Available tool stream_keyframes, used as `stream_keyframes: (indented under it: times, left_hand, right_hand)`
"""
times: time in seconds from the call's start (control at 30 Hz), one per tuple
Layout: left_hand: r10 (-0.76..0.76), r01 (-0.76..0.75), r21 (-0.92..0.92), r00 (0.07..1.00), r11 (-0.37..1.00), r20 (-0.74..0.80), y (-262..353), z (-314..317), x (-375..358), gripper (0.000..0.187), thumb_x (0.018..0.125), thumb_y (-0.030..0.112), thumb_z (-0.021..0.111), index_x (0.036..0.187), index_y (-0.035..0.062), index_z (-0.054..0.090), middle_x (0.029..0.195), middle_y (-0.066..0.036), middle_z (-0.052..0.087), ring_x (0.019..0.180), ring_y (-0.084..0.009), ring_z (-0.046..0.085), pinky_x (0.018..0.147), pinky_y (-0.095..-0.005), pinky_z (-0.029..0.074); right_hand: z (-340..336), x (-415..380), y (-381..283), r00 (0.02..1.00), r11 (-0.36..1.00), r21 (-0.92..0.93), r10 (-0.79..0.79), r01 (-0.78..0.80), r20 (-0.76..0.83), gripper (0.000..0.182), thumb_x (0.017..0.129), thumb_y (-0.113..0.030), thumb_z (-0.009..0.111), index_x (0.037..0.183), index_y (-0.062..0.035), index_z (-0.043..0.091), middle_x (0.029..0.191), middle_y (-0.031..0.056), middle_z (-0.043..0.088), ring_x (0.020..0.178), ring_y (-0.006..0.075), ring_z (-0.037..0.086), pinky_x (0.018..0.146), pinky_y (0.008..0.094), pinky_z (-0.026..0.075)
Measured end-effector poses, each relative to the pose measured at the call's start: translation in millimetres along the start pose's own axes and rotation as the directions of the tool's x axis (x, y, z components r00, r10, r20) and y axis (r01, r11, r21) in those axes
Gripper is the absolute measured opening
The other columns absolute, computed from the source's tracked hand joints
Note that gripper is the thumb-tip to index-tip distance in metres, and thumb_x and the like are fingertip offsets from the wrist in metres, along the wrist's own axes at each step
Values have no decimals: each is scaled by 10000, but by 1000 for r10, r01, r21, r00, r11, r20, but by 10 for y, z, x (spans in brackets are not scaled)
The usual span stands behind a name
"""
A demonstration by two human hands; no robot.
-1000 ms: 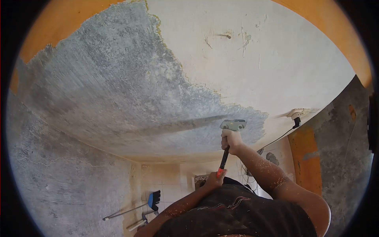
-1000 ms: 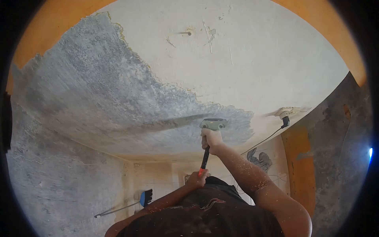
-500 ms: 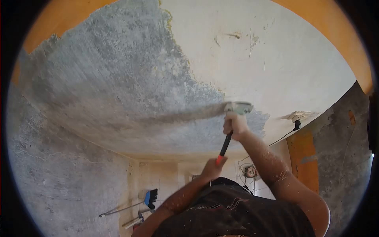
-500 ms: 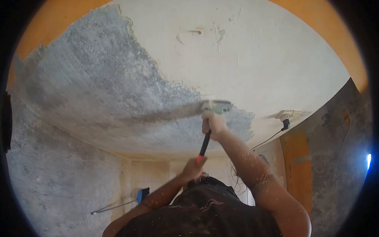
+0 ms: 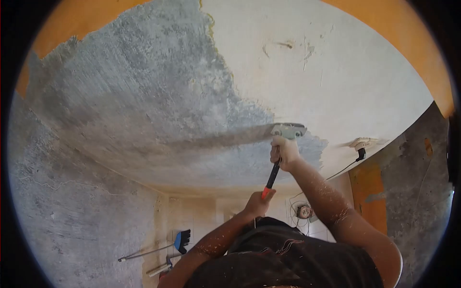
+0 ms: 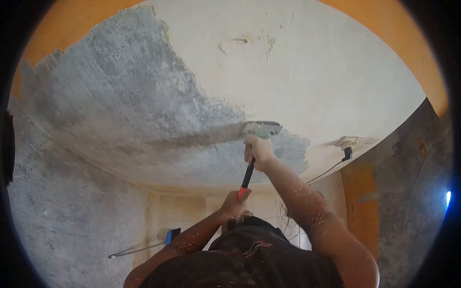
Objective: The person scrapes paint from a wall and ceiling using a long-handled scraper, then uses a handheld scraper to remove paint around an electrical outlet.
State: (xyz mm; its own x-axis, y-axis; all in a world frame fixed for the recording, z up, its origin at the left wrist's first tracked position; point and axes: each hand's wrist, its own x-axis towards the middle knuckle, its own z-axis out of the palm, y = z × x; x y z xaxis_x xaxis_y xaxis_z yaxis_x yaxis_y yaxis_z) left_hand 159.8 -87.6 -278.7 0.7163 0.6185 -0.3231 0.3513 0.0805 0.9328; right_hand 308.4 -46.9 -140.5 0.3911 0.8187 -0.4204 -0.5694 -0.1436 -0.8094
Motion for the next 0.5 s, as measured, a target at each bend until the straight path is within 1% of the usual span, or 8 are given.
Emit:
stream_keyframes:
  times: [0.1, 0.2, 0.23, 0.27, 0.3, 0.33, 0.4, 0.5]
  left_hand:
    - [99, -100, -12, 994, 995, -54, -378, 226, -137, 590, 866, 515, 456, 550, 18, 492, 437, -58, 460, 430, -174, 523, 403, -351, 384]
    - [-126, 124, -55, 991, 991, -37, -628, 348, -182, 564, 860, 503, 478, 569, 20, 501, 442, -75, 454, 427, -188, 503, 401, -357, 366]
    - [247, -233, 135, 964, 963, -98, -564, 267, -88, 558, 856, 500, 486, 577, 18, 513, 446, -85, 453, 426, -195, 490, 415, -364, 364]
    - [582, -529, 326, 808, 784, -88, -512, 190, -5, 552, 852, 498, 494, 585, 16, 526, 450, -95, 452, 424, -201, 478, 429, -370, 362]
    - [-50, 51, 18, 998, 999, -36, 40, -14, -42, 528, 847, 483, 512, 605, 16, 557, 460, -108, 446, 429, -192, 472, 432, -367, 356]
    - [91, -82, 86, 990, 993, -104, 106, -72, 46, 535, 848, 487, 512, 592, 19, 553, 462, -91, 454, 434, -165, 471, 429, -354, 354]
    - [140, -133, 57, 980, 989, -139, 176, -95, 88, 550, 855, 496, 498, 571, 26, 522, 456, -68, 458, 429, -168, 458, 436, -348, 355]
    - [15, -17, -31, 997, 999, -70, 67, 35, -108, 569, 857, 508, 486, 558, 24, 500, 457, -50, 467, 436, -181, 477, 452, -349, 375]
  right_hand:
    - [-74, -49, 234, 991, 997, -67, -48, 40, -124, 181, 665, -28, 517, 584, -112, 379, 438, -3, 296, 332, 137, 282, 346, 286, 233]
    - [-155, -112, 421, 992, 996, -25, 78, -81, -100, 164, 669, -29, 519, 589, -97, 393, 433, 13, 296, 340, 149, 280, 363, 299, 232]
    - [-118, -73, 281, 993, 997, -30, 73, -76, -96, 164, 669, -29, 519, 589, -97, 393, 433, 13, 296, 340, 149, 280, 363, 299, 232]
    - [-67, -3, 81, 998, 999, -1, 48, -48, -42, 166, 670, -27, 517, 589, -101, 392, 438, 12, 296, 346, 143, 273, 372, 293, 230]
    - [-17, 27, -68, 1000, 999, 33, 29, -29, 10, 168, 671, -25, 515, 590, -105, 391, 444, 10, 295, 351, 137, 265, 380, 287, 229]
    - [23, 31, -146, 995, 997, -10, -82, 83, 54, 77, 672, -32, 507, 658, -71, 442, 454, 42, 358, 347, 156, 349, 363, 299, 280]
    - [21, 35, -254, 993, 998, 48, -52, 47, 106, 62, 672, -35, 504, 664, -65, 450, 443, 44, 359, 346, 164, 373, 358, 300, 293]
    - [-29, -16, -18, 995, 995, -5, -97, 97, 3, 54, 674, -35, 498, 670, -66, 454, 445, 49, 366, 337, 162, 359, 350, 301, 278]
